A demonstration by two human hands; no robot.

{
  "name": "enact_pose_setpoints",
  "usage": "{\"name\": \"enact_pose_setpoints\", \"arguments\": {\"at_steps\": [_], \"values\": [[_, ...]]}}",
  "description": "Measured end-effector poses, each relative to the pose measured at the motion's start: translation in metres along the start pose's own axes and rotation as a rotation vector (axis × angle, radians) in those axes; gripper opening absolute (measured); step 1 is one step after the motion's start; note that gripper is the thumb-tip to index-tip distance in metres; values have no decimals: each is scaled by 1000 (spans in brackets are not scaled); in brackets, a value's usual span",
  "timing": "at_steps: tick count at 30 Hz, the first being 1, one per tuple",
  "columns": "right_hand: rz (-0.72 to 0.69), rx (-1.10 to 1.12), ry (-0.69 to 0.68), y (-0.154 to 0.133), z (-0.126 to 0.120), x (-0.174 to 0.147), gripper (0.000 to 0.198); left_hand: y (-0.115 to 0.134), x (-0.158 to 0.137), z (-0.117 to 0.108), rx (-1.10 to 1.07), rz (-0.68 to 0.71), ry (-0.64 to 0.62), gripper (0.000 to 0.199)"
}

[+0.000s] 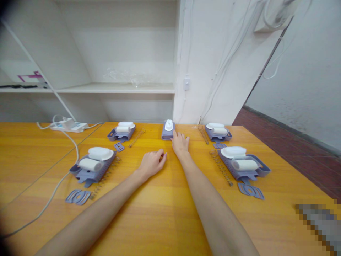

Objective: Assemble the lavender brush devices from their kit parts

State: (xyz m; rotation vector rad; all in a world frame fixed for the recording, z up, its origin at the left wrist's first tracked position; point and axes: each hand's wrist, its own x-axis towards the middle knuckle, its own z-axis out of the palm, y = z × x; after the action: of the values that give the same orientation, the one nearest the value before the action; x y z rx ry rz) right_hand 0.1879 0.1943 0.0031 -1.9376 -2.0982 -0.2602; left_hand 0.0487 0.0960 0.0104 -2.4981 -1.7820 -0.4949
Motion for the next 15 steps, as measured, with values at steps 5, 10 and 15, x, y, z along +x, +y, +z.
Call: {"name": "enact_pose_setpoints", "arguments": {"at_steps": [5, 10, 15], "values": [[48, 27, 108, 0, -5, -23, 40, 2, 0, -2, -5, -31, -29, 36], [-137, 151, 187, -7, -23, -64, 35, 2, 0, -1, -13, -25, -30, 34], [-289, 285, 183, -8, -35, -95, 23, 0, 1, 2, -8, -26, -16, 33]]}}
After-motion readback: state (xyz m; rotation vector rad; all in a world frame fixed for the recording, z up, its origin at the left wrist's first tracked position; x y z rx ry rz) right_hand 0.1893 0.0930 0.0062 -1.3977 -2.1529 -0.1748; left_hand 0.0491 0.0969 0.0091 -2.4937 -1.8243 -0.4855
